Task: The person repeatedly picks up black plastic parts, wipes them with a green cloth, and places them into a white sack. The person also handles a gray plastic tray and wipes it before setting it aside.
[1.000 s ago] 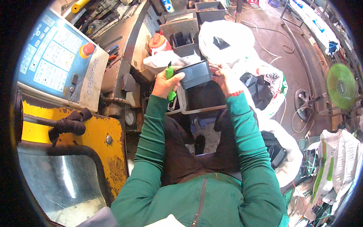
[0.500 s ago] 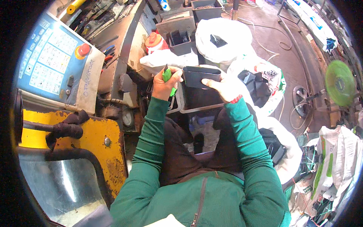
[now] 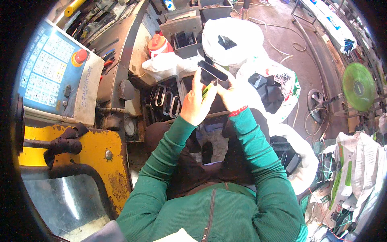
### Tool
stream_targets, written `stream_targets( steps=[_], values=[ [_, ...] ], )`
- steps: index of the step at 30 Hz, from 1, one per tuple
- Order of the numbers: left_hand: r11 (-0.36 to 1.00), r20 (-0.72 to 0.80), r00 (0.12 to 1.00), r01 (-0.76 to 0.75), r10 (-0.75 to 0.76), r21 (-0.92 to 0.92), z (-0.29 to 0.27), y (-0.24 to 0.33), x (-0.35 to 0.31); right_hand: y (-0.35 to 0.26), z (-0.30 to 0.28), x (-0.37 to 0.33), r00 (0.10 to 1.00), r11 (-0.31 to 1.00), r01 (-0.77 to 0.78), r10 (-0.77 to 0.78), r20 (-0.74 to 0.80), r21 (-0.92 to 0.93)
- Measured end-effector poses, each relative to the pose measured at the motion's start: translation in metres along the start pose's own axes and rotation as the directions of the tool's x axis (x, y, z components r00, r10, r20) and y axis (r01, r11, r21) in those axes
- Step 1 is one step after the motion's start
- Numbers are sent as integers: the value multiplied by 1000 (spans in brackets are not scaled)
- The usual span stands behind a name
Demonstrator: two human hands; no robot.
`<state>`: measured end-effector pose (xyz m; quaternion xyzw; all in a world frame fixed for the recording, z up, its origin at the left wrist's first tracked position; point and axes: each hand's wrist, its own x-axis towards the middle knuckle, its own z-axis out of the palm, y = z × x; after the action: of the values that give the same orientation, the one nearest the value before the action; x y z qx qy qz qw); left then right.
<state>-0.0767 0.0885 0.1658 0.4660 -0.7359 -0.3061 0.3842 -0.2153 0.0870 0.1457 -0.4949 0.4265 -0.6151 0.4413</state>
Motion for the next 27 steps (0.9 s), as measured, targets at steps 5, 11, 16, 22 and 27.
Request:
stream_targets(
  steps=[5, 11, 16, 22, 27],
  values=[
    [1000, 28, 999, 26, -26, 4, 1, 0, 3, -11, 6, -3, 1000, 999, -25, 25, -10, -30],
    [999, -9, 999, 43, -43, -18, 5, -5, 4, -15, 6, -6, 997, 998, -56, 54, -47, -34],
    [999, -71, 997, 1, 1, 35, 13, -12, 8, -10, 5, -4, 993, 986, 89, -99, -67, -138],
    [999, -183, 983, 37, -32, 26, 2, -31, 28, -16, 7, -8, 992, 975, -55, 28, -127, -215],
    [959, -325, 933, 219, -153, 178, -7, -67, 49, 1, 2, -7, 991, 998, 40, -46, -122, -52]
  ],
)
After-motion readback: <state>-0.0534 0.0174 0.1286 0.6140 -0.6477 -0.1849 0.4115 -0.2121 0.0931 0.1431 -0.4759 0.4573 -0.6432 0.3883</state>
